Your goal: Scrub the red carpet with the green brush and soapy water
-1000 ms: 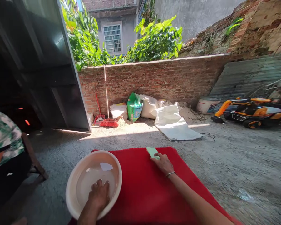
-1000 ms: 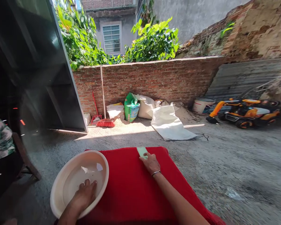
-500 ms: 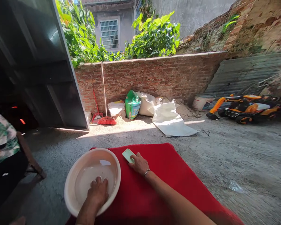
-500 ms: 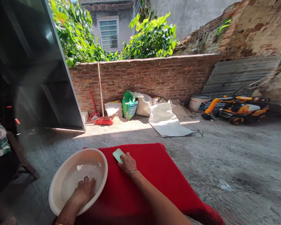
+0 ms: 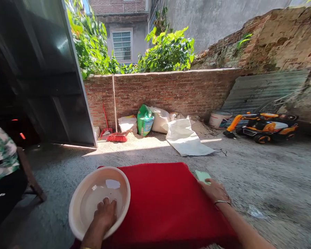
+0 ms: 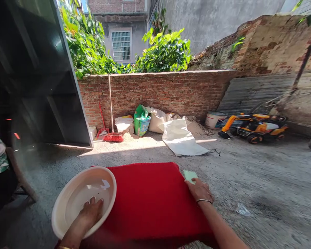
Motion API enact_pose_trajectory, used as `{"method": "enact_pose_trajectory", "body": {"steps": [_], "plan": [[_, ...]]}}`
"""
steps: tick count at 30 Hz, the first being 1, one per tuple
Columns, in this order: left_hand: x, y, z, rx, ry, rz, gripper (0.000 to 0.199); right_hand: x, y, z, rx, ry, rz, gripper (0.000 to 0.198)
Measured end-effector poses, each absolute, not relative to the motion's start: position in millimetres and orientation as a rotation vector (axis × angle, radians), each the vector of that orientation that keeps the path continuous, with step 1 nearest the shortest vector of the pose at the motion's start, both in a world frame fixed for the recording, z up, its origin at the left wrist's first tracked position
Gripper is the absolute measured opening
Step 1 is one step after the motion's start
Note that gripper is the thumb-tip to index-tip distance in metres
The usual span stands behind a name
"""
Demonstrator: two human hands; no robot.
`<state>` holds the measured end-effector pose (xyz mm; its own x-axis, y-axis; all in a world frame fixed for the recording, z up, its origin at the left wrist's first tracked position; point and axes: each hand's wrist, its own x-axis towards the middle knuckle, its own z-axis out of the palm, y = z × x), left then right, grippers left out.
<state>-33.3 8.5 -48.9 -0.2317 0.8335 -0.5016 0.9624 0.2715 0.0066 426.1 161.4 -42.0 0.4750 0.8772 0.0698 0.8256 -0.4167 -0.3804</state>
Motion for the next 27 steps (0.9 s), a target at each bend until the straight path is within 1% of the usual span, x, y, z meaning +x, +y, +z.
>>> {"method": "enact_pose_trajectory", "body": {"steps": [3,6,11,15,17,20,23,27], "plan": [[-32.7,7.8,-44.3,1.613,2.138,-0.424,0.066,391.1,162.6,-46.8,-2.314,-1.519,0.292,0.038],[-30.7,4.5,-37.0,1.623,2.139,-0.421,0.064,326.4,154.3,-53.0,-2.154,-1.787,0.399,0.033],[-28.8,0.8,-27.8,1.611,2.127,-0.451,0.066,207.4,117.8,-72.7,-1.853,-2.225,0.544,0.032],[-27.9,0.2,-22.0,1.608,2.118,-0.471,0.07,162.6,101.3,-77.9,-1.693,-2.409,0.574,0.035],[-27.5,-0.1,-20.2,1.607,2.114,-0.474,0.069,168.1,104.5,-73.6,-1.714,-2.42,0.561,0.036],[-27.9,-0.2,-20.5,1.604,2.109,-0.466,0.068,205.6,119.7,-64.3,-1.885,-2.335,0.533,0.039],[-29.3,1.5,-25.2,1.604,2.102,-0.447,0.068,264.4,136.9,-56.9,-2.105,-2.15,0.456,0.04],[-31.8,6.1,-35.4,1.631,2.112,-0.438,0.062,354.5,147.4,-52.0,-2.318,-1.854,0.364,0.039]]}}
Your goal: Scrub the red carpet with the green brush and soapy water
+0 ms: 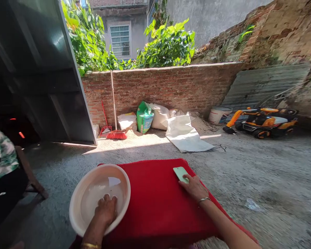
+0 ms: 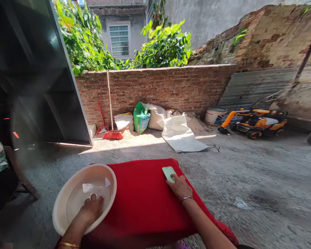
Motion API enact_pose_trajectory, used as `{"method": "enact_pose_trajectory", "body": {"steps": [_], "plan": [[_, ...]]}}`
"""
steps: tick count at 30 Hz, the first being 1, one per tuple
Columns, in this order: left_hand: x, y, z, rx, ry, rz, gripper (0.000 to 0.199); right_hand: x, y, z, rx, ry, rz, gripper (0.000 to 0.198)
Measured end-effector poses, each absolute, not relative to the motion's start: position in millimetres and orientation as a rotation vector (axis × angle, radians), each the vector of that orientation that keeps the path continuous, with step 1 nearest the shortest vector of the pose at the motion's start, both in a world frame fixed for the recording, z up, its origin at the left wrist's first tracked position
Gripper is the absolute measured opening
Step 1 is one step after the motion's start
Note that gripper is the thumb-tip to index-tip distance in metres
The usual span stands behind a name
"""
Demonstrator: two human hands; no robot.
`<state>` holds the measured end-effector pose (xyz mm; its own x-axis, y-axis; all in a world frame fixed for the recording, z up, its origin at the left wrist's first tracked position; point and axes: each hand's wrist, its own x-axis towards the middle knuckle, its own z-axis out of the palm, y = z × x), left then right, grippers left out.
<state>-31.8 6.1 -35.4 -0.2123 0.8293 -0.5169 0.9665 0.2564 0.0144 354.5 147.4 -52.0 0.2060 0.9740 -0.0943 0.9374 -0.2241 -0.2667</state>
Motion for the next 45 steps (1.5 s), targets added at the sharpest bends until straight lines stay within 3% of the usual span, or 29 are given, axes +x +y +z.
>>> {"method": "enact_pose_trajectory", "body": {"steps": [8,18,28,37,45], "plan": [[-37.8,5.5,-38.4,1.629,2.108,-0.465,0.072,451.1,135.6,-68.1,-2.352,-1.462,0.33,0.038],[-38.0,2.8,-29.3,1.638,2.114,-0.511,0.071,259.2,81.1,-70.1,-1.866,-2.068,0.747,0.033],[-47.8,5.7,-42.9,1.662,2.084,-0.521,0.068,188.3,41.5,-83.8,-1.631,-2.435,0.69,0.04],[-47.9,4.7,-43.1,1.678,2.078,-0.488,0.065,268.3,77.2,-70.5,-1.993,-2.171,0.505,0.029],[-44.2,3.5,-33.7,1.665,2.075,-0.499,0.066,395.6,93.3,-53.8,-2.418,-1.736,0.328,0.037]]}}
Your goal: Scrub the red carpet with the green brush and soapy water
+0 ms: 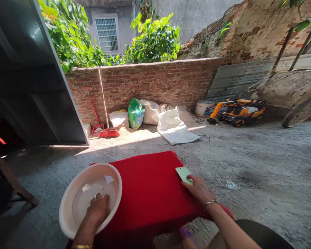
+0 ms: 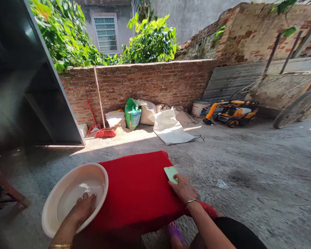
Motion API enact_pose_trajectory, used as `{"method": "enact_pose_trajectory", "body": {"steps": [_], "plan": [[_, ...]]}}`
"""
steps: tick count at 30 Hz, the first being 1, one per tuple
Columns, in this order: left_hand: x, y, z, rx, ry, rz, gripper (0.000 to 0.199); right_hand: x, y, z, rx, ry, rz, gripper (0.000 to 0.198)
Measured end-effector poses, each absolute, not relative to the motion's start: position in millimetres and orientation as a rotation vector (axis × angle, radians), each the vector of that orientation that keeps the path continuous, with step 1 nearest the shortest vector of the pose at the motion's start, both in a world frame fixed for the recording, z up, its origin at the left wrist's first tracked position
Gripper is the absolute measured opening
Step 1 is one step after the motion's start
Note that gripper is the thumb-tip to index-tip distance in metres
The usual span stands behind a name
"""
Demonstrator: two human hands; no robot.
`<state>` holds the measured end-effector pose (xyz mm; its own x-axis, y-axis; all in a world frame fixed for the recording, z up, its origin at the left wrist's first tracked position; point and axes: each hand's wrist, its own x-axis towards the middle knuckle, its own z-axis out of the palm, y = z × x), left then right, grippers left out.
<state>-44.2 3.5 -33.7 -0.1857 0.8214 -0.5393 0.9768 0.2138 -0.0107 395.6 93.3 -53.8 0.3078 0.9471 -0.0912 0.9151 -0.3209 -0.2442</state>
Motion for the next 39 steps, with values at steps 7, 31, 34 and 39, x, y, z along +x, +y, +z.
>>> {"method": "enact_pose_trajectory", "body": {"steps": [7,31,34,39], "plan": [[-44.3,1.5,-30.6,1.651,2.077,-0.51,0.067,403.9,93.5,-44.5,-2.371,-1.712,0.228,0.036],[-38.6,-1.3,-18.7,1.631,2.059,-0.469,0.065,204.3,14.8,-94.8,-1.65,-2.485,0.503,0.034],[-39.3,-0.7,-19.4,1.637,2.068,-0.493,0.062,217.8,19.6,-93.9,-1.715,-2.437,0.438,0.028],[-43.8,1.6,-25.9,1.66,2.066,-0.494,0.063,280.4,41.5,-76.2,-1.979,-2.251,0.38,0.022]]}}
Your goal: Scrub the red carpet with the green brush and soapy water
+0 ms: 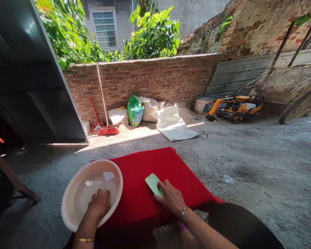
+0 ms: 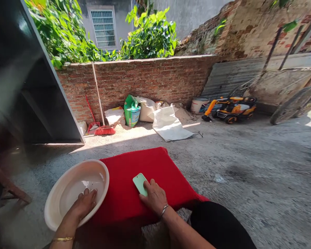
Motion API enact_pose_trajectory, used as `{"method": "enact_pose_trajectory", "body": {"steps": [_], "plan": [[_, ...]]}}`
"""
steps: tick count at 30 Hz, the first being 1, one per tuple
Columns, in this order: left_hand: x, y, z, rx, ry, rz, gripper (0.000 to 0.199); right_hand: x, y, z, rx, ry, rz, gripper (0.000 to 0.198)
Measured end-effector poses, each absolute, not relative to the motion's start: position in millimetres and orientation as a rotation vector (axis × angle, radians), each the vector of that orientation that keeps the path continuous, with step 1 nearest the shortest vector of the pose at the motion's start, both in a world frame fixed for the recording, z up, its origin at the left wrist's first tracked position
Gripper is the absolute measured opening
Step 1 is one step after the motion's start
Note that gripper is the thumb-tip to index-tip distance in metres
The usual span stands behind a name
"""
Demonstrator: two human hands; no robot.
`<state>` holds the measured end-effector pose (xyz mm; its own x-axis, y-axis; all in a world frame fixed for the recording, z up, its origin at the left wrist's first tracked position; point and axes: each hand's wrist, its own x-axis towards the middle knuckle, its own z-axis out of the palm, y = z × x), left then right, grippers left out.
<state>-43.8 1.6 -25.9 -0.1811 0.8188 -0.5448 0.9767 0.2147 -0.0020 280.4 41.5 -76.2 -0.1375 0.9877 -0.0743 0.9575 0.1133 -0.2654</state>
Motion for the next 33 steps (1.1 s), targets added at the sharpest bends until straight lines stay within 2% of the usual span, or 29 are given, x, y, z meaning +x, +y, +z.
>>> {"method": "enact_pose_trajectory", "body": {"steps": [5,11,14,18,24,27,33], "plan": [[-46.0,4.1,-31.7,1.679,2.054,-0.462,0.064,381.4,62.4,-57.6,-2.34,-1.826,0.339,0.022],[-47.8,7.5,-39.4,1.73,2.053,-0.44,0.059,461.3,58.2,-67.3,-2.355,-1.543,0.241,0.031],[-50.4,10.3,-44.5,1.765,2.051,-0.425,0.057,436.1,46.7,-77.2,-2.245,-1.62,0.246,0.023],[-54.8,13.0,-49.2,1.781,2.046,-0.418,0.054,341.2,14.9,-93.6,-1.96,-1.936,0.32,0.013],[-62.9,16.7,-63.9,1.807,2.028,-0.433,0.053,219.0,-33.3,-114.2,-1.623,-2.464,0.472,0.037],[-65.7,17.9,-72.1,1.825,2.05,-0.397,0.049,213.8,-33.4,-110.2,-1.652,-2.502,0.513,0.04],[-62.1,15.6,-65.5,1.835,2.034,-0.363,0.049,303.9,-2.3,-95.5,-1.888,-2.192,0.35,0.023]]}}
